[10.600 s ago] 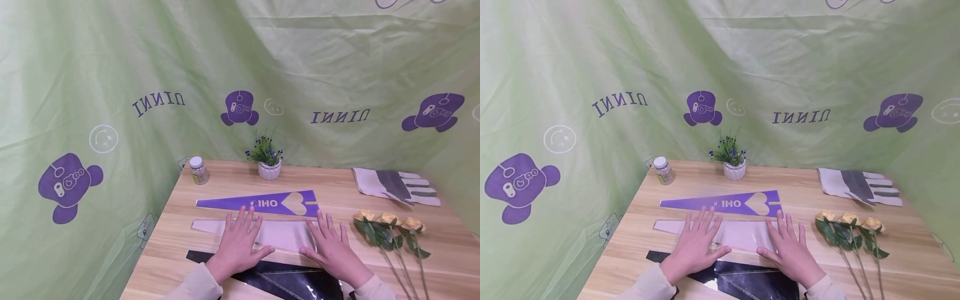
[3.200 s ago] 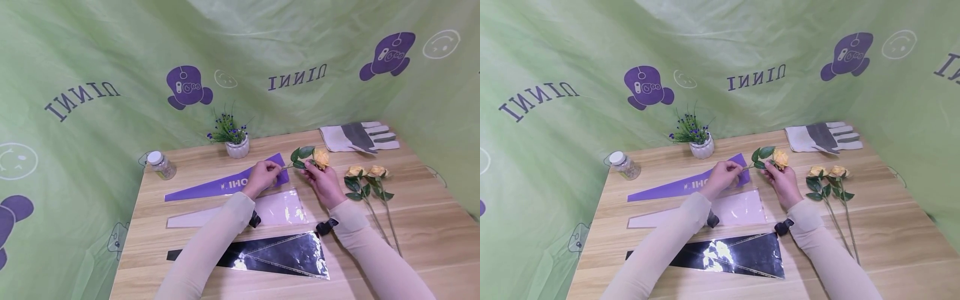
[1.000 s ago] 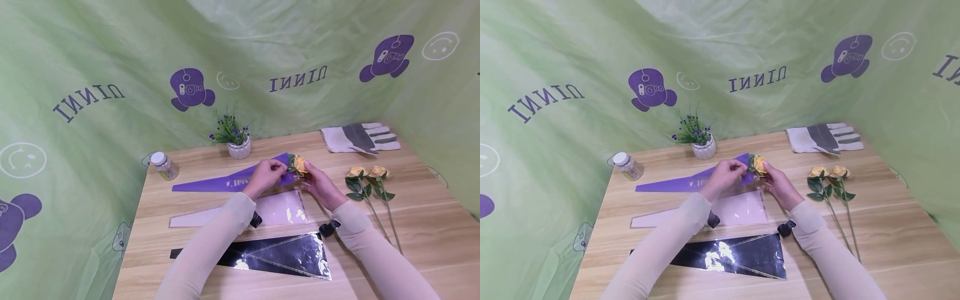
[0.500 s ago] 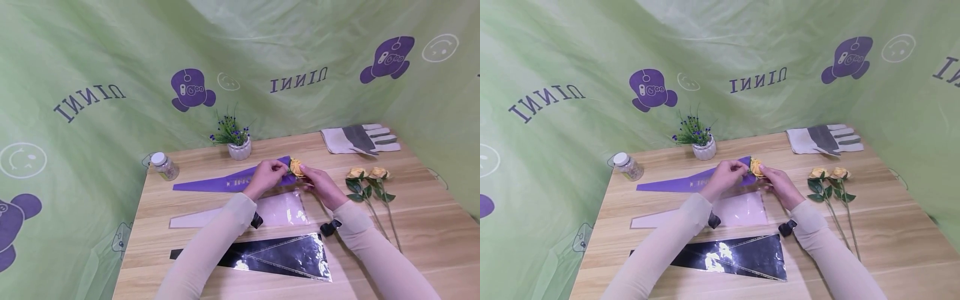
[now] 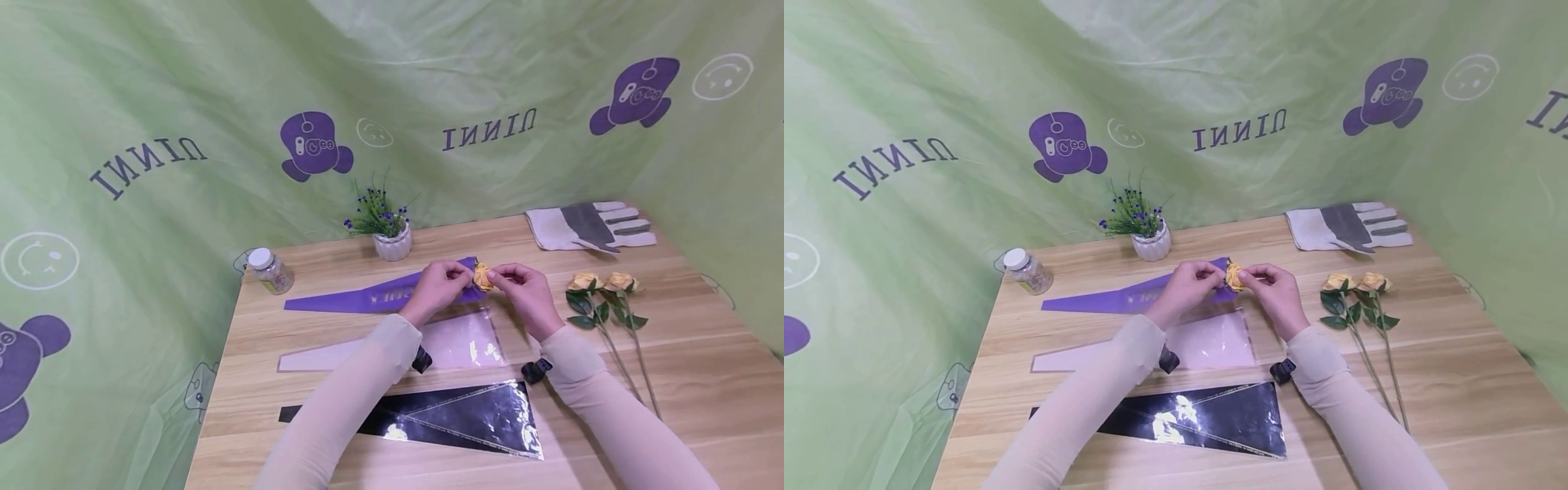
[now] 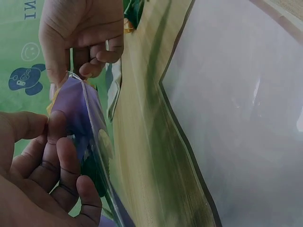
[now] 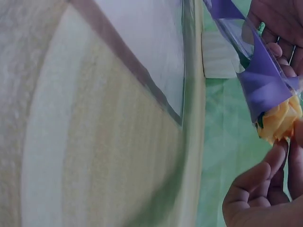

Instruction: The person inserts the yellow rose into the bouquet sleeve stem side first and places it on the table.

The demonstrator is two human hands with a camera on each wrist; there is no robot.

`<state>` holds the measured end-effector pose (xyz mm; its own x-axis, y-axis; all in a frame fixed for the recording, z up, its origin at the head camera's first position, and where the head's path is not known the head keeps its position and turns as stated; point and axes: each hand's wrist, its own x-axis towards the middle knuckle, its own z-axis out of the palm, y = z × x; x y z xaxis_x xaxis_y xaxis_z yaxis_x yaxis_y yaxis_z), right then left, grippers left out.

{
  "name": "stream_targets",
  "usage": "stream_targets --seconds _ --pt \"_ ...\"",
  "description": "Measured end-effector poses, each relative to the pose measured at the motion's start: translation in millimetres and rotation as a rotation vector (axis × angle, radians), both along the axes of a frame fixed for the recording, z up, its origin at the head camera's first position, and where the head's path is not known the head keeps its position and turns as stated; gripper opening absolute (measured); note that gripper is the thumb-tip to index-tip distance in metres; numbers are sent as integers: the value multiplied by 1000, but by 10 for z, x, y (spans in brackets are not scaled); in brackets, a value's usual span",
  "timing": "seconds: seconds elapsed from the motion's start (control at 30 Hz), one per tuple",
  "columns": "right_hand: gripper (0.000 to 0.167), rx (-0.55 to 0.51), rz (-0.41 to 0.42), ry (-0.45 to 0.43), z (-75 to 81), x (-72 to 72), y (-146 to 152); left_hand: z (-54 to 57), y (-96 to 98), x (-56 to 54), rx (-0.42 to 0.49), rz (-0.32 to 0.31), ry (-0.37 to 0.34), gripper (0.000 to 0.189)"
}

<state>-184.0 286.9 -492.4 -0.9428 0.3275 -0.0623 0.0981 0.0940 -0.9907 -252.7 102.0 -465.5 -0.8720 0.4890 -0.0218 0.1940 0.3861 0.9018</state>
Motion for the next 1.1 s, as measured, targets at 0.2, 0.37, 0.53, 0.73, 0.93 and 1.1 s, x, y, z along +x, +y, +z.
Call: stream_targets --seconds 0.2,0.37,0.53,0.73,0.93,1.1 --pt "49 69 86 -1 -8 31 -24 17 3 18 14 17 -20 10" --pt "52 103 121 4 -4 51 -43 26 -3 21 9 28 -32 9" --pt "51 140 230 4 28 66 -68 34 -6 20 10 32 -20 10" --pt "51 141 310 -12 38 65 -102 44 1 20 21 33 -33 9" --pt "59 108 363 11 21 19 -127 50 48 16 40 64 -41 11" --pt "63 108 443 39 12 -3 -127 67 77 19 31 109 -60 11"
